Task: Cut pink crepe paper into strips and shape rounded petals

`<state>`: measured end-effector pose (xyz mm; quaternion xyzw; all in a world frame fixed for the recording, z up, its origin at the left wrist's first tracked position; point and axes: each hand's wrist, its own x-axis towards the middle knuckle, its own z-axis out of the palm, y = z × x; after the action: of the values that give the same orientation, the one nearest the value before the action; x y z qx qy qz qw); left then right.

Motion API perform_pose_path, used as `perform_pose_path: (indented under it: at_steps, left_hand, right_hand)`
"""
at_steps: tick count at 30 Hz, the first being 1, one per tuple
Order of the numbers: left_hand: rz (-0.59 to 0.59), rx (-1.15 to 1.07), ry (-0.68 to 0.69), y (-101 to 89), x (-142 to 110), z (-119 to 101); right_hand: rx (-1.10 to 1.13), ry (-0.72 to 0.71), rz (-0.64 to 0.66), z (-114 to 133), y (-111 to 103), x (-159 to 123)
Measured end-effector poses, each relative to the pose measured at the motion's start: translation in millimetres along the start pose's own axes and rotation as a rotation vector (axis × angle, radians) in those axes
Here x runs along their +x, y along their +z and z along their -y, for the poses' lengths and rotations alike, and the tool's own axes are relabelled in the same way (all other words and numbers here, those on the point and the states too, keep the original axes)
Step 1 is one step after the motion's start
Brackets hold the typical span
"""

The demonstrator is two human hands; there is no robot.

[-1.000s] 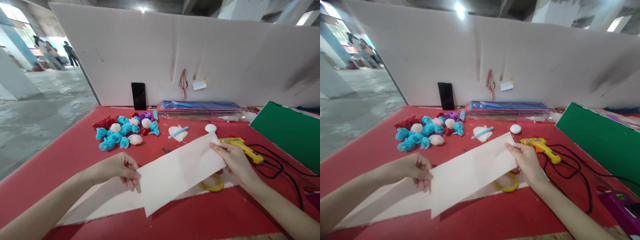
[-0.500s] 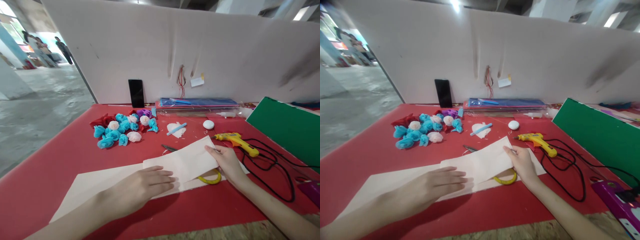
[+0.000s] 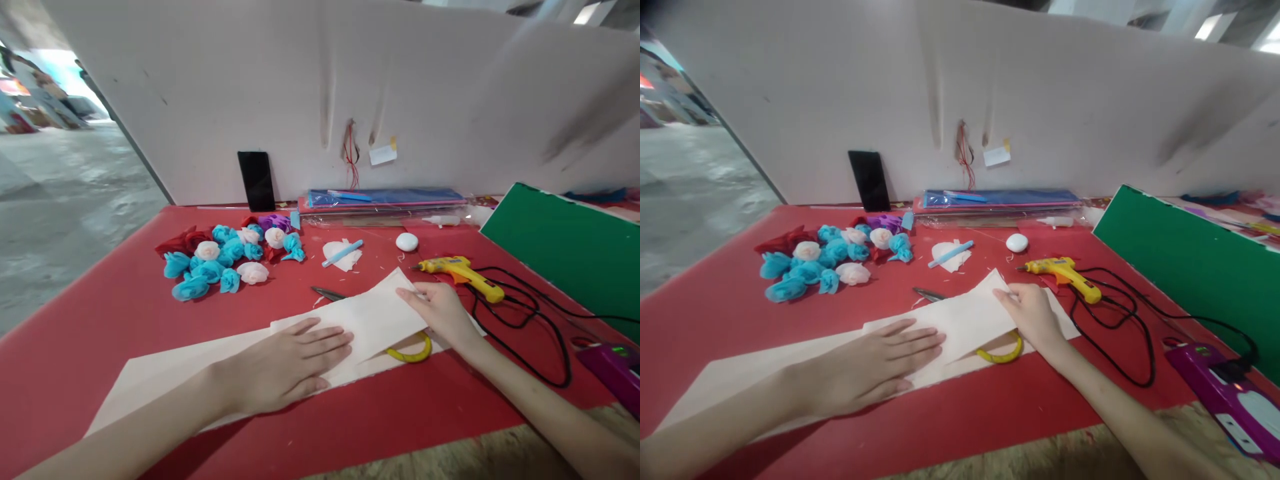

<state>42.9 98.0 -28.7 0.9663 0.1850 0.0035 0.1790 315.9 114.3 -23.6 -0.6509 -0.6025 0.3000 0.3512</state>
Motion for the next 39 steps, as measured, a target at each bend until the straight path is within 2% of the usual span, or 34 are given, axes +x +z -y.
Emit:
perform_pose_path:
  at_steps: [5, 9, 13, 15, 17, 23, 30, 32, 36, 39]
  left_hand:
    - [-0.006, 0.054, 0.038, -5.0, 3, -2]
    - [-0.04, 0.108, 0.087, -7.3, 16, -15]
    - [-0.286, 0.329, -0.066, 9.0, 41, -40]
    - [-0.413, 0.488, -0.149, 20.0, 55, -53]
    - [-0.481, 0.624, -0.169, 27.9, 66, -63]
    - [-0.439, 0.837, -0.278, 29.1, 79, -65]
    - [-0.393, 0.825, -0.305, 20.0, 71, -55]
    - [-0.395, 0.826, -0.311, 16.4, 65, -54]
    - [-0.417, 0.822, -0.276, 10.8, 46, -52]
    - [-0.406, 0.794, -0.256, 10.6, 34, -52]
  right_hand:
    - [0.019, -0.01, -0.03, -1, -1, 1]
    - [0.063, 0.021, -0.082, 4, 2, -8]
    - [0.131, 0.054, -0.136, 14, 17, -30]
    - [0.194, 0.075, -0.108, 20, 25, -40]
    - [0.269, 0.107, -0.083, 24, 31, -46]
    - [0.441, 0.314, -0.012, 27, 33, -50]
    - [0.544, 0.408, 0.068, 29, 30, -54]
    - [0.581, 0.415, 0.155, 29, 28, -54]
    - [0.677, 0.451, 0.61, 27, 24, -54]
    - [0.702, 0.451, 0.824, 22, 25, -56]
